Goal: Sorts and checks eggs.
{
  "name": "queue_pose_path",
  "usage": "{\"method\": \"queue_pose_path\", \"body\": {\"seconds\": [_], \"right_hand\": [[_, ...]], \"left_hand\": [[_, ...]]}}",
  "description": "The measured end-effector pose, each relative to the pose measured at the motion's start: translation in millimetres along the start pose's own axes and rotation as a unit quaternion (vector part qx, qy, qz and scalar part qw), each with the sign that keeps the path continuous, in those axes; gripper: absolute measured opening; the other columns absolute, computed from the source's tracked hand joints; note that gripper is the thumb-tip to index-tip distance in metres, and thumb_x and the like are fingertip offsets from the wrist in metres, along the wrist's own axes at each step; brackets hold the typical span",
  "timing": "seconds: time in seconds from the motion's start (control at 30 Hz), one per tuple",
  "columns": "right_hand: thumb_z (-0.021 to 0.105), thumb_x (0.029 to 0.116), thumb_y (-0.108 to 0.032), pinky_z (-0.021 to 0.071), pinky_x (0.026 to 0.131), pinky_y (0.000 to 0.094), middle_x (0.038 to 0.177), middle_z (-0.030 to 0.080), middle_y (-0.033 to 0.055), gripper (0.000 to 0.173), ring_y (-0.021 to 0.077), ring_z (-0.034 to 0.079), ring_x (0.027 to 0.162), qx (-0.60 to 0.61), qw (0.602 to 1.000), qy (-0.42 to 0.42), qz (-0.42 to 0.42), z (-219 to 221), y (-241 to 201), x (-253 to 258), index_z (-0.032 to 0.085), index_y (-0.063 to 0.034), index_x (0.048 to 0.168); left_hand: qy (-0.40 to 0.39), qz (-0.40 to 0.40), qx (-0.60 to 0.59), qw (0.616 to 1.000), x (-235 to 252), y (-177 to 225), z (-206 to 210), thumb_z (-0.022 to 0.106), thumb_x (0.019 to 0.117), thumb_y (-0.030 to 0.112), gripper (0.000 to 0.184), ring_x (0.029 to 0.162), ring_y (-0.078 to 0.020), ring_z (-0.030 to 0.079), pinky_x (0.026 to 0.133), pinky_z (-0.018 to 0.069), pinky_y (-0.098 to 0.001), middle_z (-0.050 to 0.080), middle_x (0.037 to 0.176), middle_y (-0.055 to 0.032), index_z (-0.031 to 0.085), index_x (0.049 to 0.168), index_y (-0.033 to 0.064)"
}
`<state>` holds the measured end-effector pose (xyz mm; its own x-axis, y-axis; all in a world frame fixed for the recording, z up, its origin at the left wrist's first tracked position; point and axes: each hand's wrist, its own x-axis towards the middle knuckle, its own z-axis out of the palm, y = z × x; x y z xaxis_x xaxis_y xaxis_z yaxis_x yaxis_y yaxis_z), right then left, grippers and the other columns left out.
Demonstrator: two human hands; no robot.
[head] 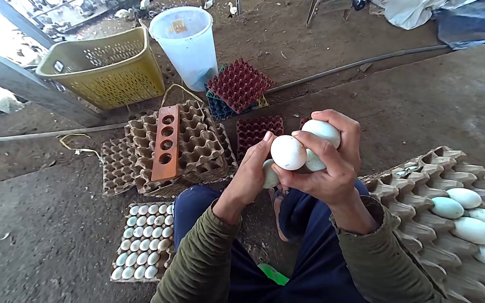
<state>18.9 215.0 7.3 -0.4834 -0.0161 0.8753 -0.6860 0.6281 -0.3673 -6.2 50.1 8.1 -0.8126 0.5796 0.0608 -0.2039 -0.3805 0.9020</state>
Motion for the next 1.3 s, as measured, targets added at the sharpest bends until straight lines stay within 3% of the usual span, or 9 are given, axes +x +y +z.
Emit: {"method": "queue_pose_path", "body": {"seconds": [0.33, 0.47, 0.57, 0.67, 0.8, 0.9, 1.07, 1.23, 1.3], "right_hand": [[0.085, 0.0790, -0.045, 0.0473, 0.097, 0.0211, 0.127, 0.053, 0.0172, 0.048, 0.0145, 0.054, 0.120, -0.054, 0.998, -0.021, 0.038, -8.3, -8.7, 3.5, 0.069, -0.0085, 0.107], [0.082, 0.0796, -0.045, 0.0510, 0.089, 0.0193, 0.126, 0.057, 0.0102, 0.044, 0.0081, 0.057, 0.113, 0.040, 0.979, -0.045, 0.193, -17.0, -6.7, 2.8, 0.073, -0.0090, 0.104], [0.076, 0.0874, -0.042, 0.0591, 0.060, 0.0230, 0.104, 0.068, -0.0031, 0.033, 0.0043, 0.066, 0.076, 0.307, 0.839, -0.036, 0.447, -24.7, 0.0, 5.0, 0.072, -0.0149, 0.107], [0.050, 0.1012, -0.055, 0.0575, 0.052, 0.0250, 0.090, 0.070, 0.0084, 0.046, 0.0126, 0.067, 0.063, 0.489, 0.676, -0.016, 0.551, -29.3, 8.2, 4.5, 0.064, -0.0118, 0.111], [0.033, 0.1049, -0.062, 0.0572, 0.053, 0.0225, 0.096, 0.070, 0.0131, 0.061, 0.0147, 0.070, 0.069, 0.578, 0.602, 0.028, 0.550, -32.7, 8.3, -0.7, 0.061, -0.0090, 0.114], [0.042, 0.0985, -0.070, 0.0571, 0.056, 0.0229, 0.101, 0.070, 0.0148, 0.067, 0.0160, 0.071, 0.073, 0.616, 0.576, 0.058, 0.534, -38.4, 7.4, -8.0, 0.062, -0.0089, 0.115], [0.052, 0.0964, -0.067, 0.0574, 0.058, 0.0228, 0.111, 0.069, 0.0153, 0.064, 0.0164, 0.071, 0.079, 0.608, 0.604, 0.093, 0.507, -79.7, -8.8, -23.9, 0.061, -0.0089, 0.120], [0.056, 0.0994, -0.053, 0.0567, 0.052, 0.0255, 0.089, 0.071, 0.0038, 0.044, 0.0111, 0.066, 0.063, 0.260, 0.816, 0.119, 0.502, -177.2, -33.6, -45.7, 0.067, -0.0152, 0.117], [0.064, 0.0976, -0.044, 0.0588, 0.055, 0.0284, 0.088, 0.071, -0.0011, 0.032, 0.0103, 0.066, 0.064, 0.046, 0.857, 0.120, 0.499, -223.3, -34.8, -50.4, 0.069, -0.0182, 0.117]], "left_hand": [[-0.022, -0.058, -0.007, 0.998, 5.5, -2.0, 2.8, 0.009, 0.1093, 0.037, 0.062, 0.058, -0.0065, 0.064, 0.055, 0.0562, -0.0200, 0.064, 0.068, -0.0004, 0.061, 0.091, 0.0096], [-0.053, -0.070, 0.002, 0.996, 9.5, -3.6, 3.1, 0.010, 0.1097, 0.034, 0.062, 0.057, -0.0060, 0.066, 0.055, 0.0570, -0.0194, 0.067, 0.066, -0.0002, 0.061, 0.087, 0.0093], [-0.064, -0.068, 0.001, 0.996, 12.5, -3.4, 2.0, 0.013, 0.1107, 0.034, 0.062, 0.059, -0.0055, 0.065, 0.056, 0.0562, -0.0188, 0.067, 0.067, 0.0001, 0.063, 0.085, 0.0090], [-0.044, -0.056, -0.011, 0.997, 17.3, -4.5, 2.3, 0.014, 0.1101, 0.036, 0.060, 0.058, -0.0045, 0.064, 0.055, 0.0548, -0.0175, 0.067, 0.066, 0.0013, 0.063, 0.085, 0.0124], [-0.005, -0.067, -0.049, 0.997, 29.0, -9.9, 3.3, 0.009, 0.1101, 0.039, 0.063, 0.055, -0.0056, 0.062, 0.054, 0.0533, -0.0172, 0.064, 0.064, -0.0001, 0.061, 0.087, 0.0116], [0.022, -0.076, -0.070, 0.994, 39.6, -15.0, 5.7, 0.010, 0.1110, 0.041, 0.064, 0.054, -0.0057, 0.061, 0.053, 0.0528, -0.0170, 0.062, 0.064, -0.0001, 0.061, 0.087, 0.0112], [0.059, -0.093, -0.071, 0.991, 56.4, -27.3, 4.3, 0.016, 0.1106, 0.044, 0.060, 0.053, -0.0033, 0.058, 0.051, 0.0511, -0.0174, 0.062, 0.067, 0.0049, 0.064, 0.087, 0.0175], [0.039, -0.088, -0.091, 0.991, 62.1, -32.7, 4.5, 0.014, 0.1099, 0.045, 0.062, 0.054, -0.0037, 0.058, 0.052, 0.0521, -0.0189, 0.061, 0.066, 0.0074, 0.065, 0.084, 0.0215], [0.040, -0.077, -0.088, 0.992, 61.9, -33.1, 5.8, 0.013, 0.1099, 0.046, 0.063, 0.053, -0.0038, 0.057, 0.051, 0.0509, -0.0190, 0.060, 0.065, 0.0078, 0.064, 0.083, 0.0216]]}}
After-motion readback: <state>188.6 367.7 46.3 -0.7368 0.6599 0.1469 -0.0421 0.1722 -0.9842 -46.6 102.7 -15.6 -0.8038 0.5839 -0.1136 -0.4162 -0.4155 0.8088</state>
